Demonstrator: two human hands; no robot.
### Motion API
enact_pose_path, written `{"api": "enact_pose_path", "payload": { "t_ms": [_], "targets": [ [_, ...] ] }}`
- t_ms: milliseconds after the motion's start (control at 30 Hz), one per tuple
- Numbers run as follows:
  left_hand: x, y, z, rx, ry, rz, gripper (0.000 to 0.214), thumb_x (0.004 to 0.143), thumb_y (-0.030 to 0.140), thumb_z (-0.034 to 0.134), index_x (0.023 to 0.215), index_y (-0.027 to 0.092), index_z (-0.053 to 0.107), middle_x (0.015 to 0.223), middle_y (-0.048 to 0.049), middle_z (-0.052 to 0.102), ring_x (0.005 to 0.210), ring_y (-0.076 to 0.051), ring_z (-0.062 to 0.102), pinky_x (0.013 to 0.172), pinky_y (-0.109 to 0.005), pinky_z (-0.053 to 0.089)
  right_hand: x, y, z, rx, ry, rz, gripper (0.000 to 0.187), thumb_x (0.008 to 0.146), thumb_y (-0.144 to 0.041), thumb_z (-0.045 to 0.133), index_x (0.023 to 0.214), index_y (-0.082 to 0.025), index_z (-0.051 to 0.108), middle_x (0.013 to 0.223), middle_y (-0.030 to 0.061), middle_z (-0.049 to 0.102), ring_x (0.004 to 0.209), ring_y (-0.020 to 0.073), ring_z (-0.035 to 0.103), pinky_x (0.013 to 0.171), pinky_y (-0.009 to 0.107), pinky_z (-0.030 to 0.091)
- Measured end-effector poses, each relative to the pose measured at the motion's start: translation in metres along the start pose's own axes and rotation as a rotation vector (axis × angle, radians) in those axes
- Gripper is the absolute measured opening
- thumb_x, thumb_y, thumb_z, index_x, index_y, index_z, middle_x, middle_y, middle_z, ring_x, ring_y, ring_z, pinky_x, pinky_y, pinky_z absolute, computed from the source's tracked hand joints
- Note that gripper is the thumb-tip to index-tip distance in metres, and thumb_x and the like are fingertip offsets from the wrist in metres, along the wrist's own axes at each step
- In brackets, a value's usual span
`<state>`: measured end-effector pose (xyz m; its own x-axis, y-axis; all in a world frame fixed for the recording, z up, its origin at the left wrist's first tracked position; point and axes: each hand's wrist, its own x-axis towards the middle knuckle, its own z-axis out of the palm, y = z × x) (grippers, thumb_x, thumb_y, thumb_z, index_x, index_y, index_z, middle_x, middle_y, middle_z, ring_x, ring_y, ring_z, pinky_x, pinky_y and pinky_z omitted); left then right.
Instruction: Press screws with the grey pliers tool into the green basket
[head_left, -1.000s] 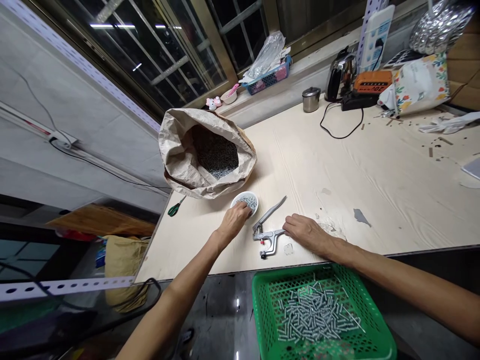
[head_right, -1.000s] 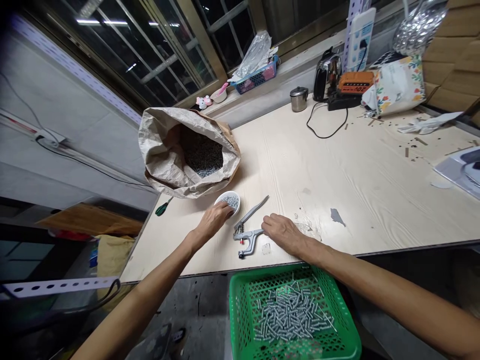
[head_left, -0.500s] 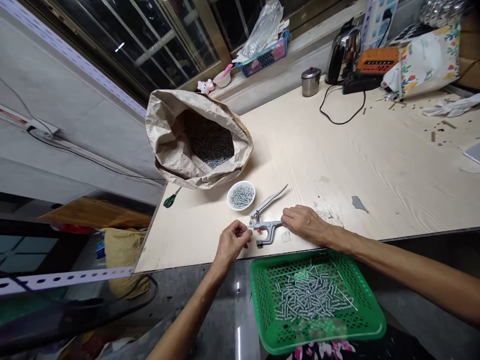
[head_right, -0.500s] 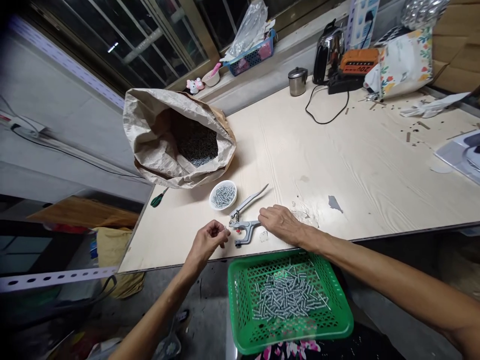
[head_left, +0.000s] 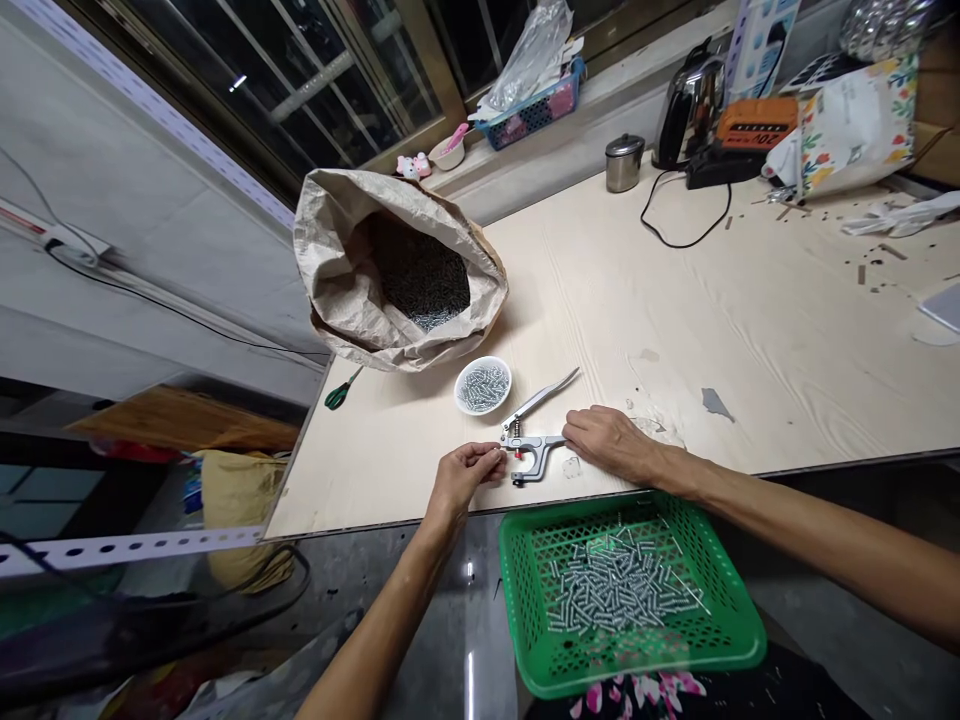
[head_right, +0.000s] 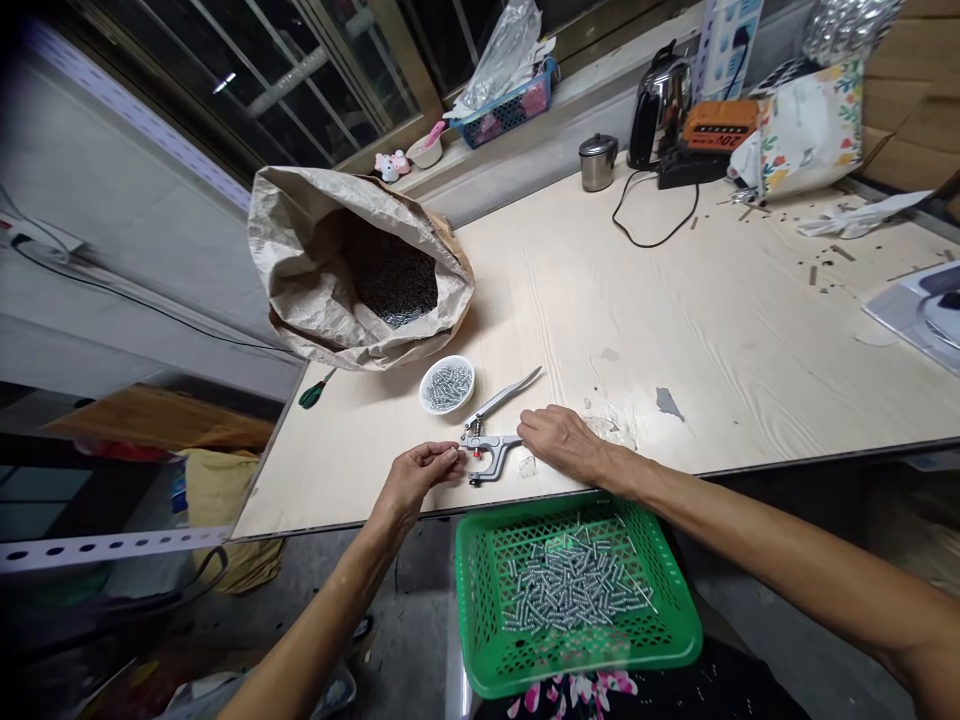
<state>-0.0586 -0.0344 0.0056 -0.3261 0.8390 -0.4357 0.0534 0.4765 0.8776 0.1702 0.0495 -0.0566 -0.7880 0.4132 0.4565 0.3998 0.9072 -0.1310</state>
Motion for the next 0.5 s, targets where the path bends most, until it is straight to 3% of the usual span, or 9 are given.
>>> {"api": "enact_pose_path", "payload": {
  "t_ms": [200, 500],
  "targets": [
    [-0.011, -0.005, 0.011, 0.006, 0.095, 0.01, 0.043, 0.047, 0.043, 0.085, 0.072, 0.011, 0.073, 0.06, -0.0026, 0.067, 0.053, -0.009, 0.053, 0.055, -0.022, 0.042, -0.003, -0.003, 0.001, -0.044, 0.082, -0.074, 0.029, 0.096, -0.012, 0.034, 0.073, -0.018, 0.051, 0.068, 0.001, 0.051, 0.059, 0.0134, 0.038, 0.059, 0.031, 0.027],
    [-0.016, -0.016, 0.02, 0.131, 0.123, -0.046, 0.045, 0.048, 0.05, 0.082, 0.068, 0.011, 0.072, 0.065, -0.0057, 0.069, 0.056, -0.012, 0.054, 0.055, -0.022, 0.038, -0.003, -0.003, 0.001, -0.029, 0.034, -0.072, 0.031, 0.096, -0.01, 0.03, 0.075, -0.018, 0.051, 0.068, 0.0013, 0.049, 0.06, 0.0138, 0.037, 0.058, 0.032, 0.027]
  ]
}}
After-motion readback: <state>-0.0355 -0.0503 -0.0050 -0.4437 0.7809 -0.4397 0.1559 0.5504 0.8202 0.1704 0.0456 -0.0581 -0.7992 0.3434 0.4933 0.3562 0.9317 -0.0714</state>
